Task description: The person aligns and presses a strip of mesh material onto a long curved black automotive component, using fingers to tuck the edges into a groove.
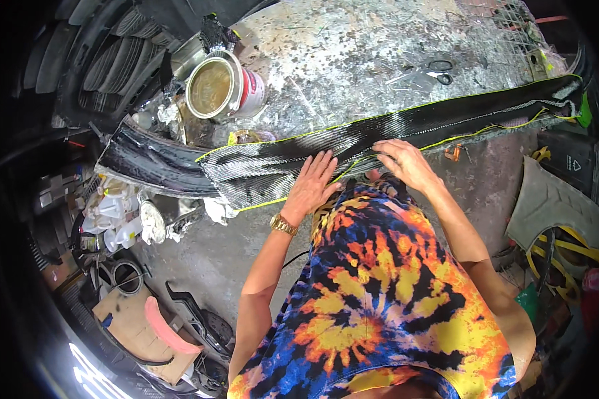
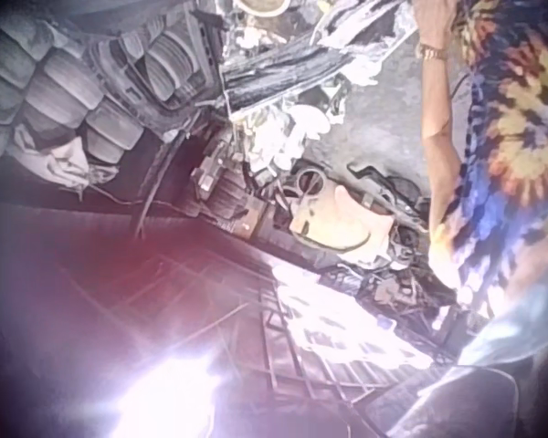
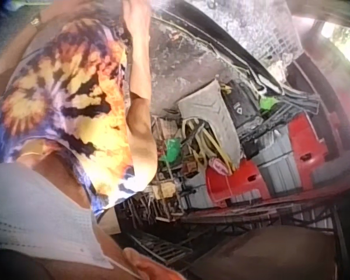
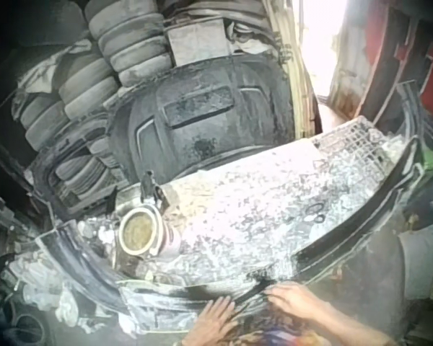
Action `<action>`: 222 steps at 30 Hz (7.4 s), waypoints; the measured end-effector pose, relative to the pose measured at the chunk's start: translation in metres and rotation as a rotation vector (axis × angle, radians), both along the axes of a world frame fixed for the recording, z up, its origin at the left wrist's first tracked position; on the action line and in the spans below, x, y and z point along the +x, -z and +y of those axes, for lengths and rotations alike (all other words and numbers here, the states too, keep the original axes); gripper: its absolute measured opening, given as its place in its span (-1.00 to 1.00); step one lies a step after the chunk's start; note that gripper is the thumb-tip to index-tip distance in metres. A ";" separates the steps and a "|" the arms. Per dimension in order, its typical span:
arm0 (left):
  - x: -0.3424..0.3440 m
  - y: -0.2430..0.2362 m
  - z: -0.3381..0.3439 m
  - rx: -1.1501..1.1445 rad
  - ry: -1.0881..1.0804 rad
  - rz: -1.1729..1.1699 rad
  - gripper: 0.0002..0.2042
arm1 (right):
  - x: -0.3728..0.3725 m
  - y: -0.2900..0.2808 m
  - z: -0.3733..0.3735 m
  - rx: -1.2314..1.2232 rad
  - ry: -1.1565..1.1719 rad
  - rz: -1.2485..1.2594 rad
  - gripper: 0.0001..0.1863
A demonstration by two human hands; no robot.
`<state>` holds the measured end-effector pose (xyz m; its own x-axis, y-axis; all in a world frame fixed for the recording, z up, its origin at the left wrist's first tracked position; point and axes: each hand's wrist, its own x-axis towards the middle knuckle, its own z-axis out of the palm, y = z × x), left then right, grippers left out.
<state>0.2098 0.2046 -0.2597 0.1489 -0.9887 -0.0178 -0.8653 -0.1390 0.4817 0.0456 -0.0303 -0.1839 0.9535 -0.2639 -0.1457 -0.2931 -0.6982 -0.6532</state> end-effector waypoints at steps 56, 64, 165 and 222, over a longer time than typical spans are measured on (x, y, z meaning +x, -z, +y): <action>-0.051 0.057 0.040 -1.027 -1.810 1.349 -0.91 | 0.146 0.085 0.078 -0.481 -1.188 -0.190 -0.13; -0.038 0.059 0.048 -1.026 -1.821 1.278 -0.89 | 0.143 0.086 0.079 -0.526 -1.169 -0.175 -0.15; 0.156 -0.099 0.054 -0.064 -0.478 -0.368 -0.50 | 0.075 0.049 0.124 -0.094 -0.357 -0.209 -0.33; 0.085 -0.079 0.035 0.149 0.135 -0.149 -0.55 | 0.058 0.054 0.100 0.028 -0.099 -0.240 -0.42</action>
<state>0.2946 0.2398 -0.1812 0.0275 -0.9879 -0.1528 -0.9409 -0.0772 0.3297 0.1040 0.0702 -0.2380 0.9826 -0.1663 0.0823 -0.0579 -0.6961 -0.7156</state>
